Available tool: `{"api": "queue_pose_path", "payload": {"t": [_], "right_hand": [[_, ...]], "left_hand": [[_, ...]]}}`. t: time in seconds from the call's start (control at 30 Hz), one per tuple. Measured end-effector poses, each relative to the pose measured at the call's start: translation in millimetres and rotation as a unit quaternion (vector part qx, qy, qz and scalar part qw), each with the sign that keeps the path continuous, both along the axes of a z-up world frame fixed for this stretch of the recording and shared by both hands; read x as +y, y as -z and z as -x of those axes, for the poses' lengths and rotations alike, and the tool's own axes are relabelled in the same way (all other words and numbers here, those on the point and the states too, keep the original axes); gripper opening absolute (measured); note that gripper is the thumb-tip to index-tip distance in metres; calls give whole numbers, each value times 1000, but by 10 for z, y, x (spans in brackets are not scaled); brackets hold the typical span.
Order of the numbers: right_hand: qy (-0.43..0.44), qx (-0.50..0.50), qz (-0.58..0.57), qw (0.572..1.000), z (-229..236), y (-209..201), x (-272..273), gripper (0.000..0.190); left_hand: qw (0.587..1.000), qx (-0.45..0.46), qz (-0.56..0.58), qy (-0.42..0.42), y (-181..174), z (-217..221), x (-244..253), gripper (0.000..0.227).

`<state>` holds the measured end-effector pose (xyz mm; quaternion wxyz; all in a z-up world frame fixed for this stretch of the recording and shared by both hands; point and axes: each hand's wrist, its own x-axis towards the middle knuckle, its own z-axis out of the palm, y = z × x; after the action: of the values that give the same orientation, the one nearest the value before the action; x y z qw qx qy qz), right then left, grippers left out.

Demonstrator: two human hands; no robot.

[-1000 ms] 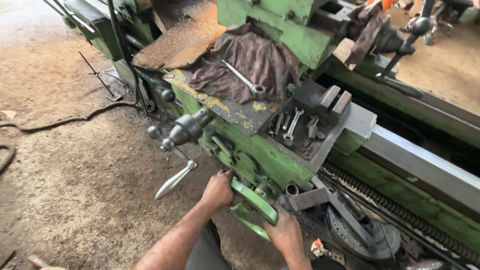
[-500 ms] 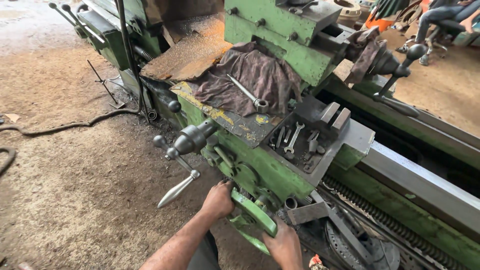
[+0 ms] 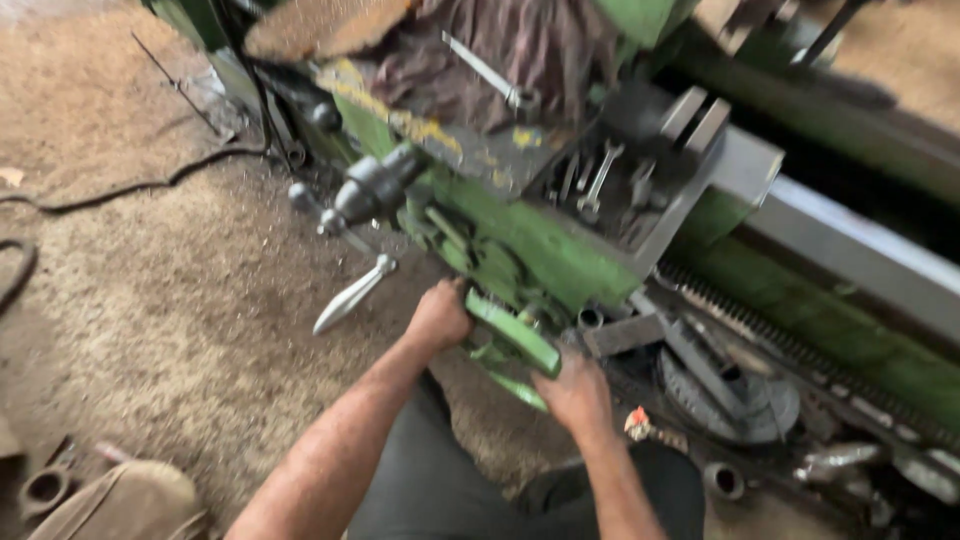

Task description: The person is seen operating and adjusting a large industrial lathe machine in a workshop.

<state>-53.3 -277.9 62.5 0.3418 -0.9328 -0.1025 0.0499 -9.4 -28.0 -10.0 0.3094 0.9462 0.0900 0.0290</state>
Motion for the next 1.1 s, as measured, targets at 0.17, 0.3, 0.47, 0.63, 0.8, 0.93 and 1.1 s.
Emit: {"api": "queue_pose_path", "payload": {"t": [0.17,0.3,0.47,0.63,0.8,0.93,1.1], "right_hand": [[5,-6,14,1000,23,-53,25,44],[1,-25,8,1000,26,-46,17,44],[-4,-1,1,1000,23,-128,25,49],[9,-10,7,1000,27,-44,8,55],[0,-19,0,1000,51,-94,15,53],[-7,-39,-8,999,74,-56,-1,48],[-8,-50,-33,998,122,-100,0,44]], "left_hand": [[1000,-14,14,9,-180,38,5,44],[999,-28,31,24,-323,80,-8,48],[998,4,61,14,-424,92,-25,48],[997,44,52,23,-505,96,-13,42],[999,17,31,25,-307,32,48,43],[999,13,39,18,-273,41,70,45],[999,16,44,15,-397,89,53,45]]}}
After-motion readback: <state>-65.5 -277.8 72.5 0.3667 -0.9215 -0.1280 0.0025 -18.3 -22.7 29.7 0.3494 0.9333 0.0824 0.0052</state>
